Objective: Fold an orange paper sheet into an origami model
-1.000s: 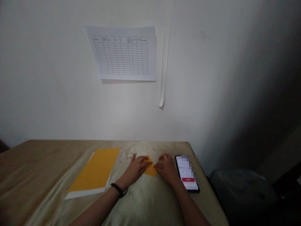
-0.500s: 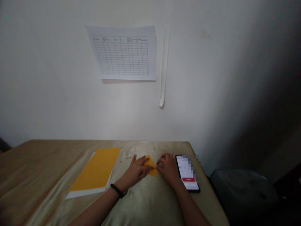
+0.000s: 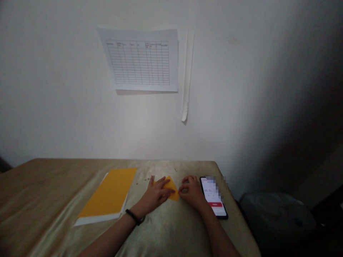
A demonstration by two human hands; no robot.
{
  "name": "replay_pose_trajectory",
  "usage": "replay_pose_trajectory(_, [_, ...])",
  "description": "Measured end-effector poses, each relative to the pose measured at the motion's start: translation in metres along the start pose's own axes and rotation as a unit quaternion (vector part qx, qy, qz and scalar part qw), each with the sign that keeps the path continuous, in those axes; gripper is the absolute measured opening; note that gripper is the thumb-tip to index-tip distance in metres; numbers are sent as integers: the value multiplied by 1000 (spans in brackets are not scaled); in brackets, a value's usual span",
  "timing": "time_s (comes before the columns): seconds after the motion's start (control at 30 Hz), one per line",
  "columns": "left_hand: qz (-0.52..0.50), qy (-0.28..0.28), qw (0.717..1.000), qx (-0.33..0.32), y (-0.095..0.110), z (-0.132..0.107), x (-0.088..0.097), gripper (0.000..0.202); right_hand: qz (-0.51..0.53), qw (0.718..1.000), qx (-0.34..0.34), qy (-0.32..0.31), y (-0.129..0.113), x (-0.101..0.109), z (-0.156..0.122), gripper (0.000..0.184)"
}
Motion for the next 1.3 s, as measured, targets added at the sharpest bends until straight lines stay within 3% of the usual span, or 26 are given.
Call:
replay_pose_trajectory(0.47, [10,-1,1000,11,4,1,3,29,-15,1000,-24,10,9,-5,10,6])
replay_pose_trajectory(1.03, [17,-1,1000,9,2,2,0,32,-45,998,-35,29,-6,-3,11,12])
replay_pose_trajectory(1.3, [7,-10,1000,18,0,1,1,31,-7,998,-40,43,7,-2,8,14])
Point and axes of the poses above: each hand's wrist, its own z-axis towards the middle knuckle, its own x-axis out of the back of the hand, y = z × x, the point moved 5 cm from there along z, towards the middle knuckle, and after that the axes turned 6 degrees about x, right-handed, at the moved point
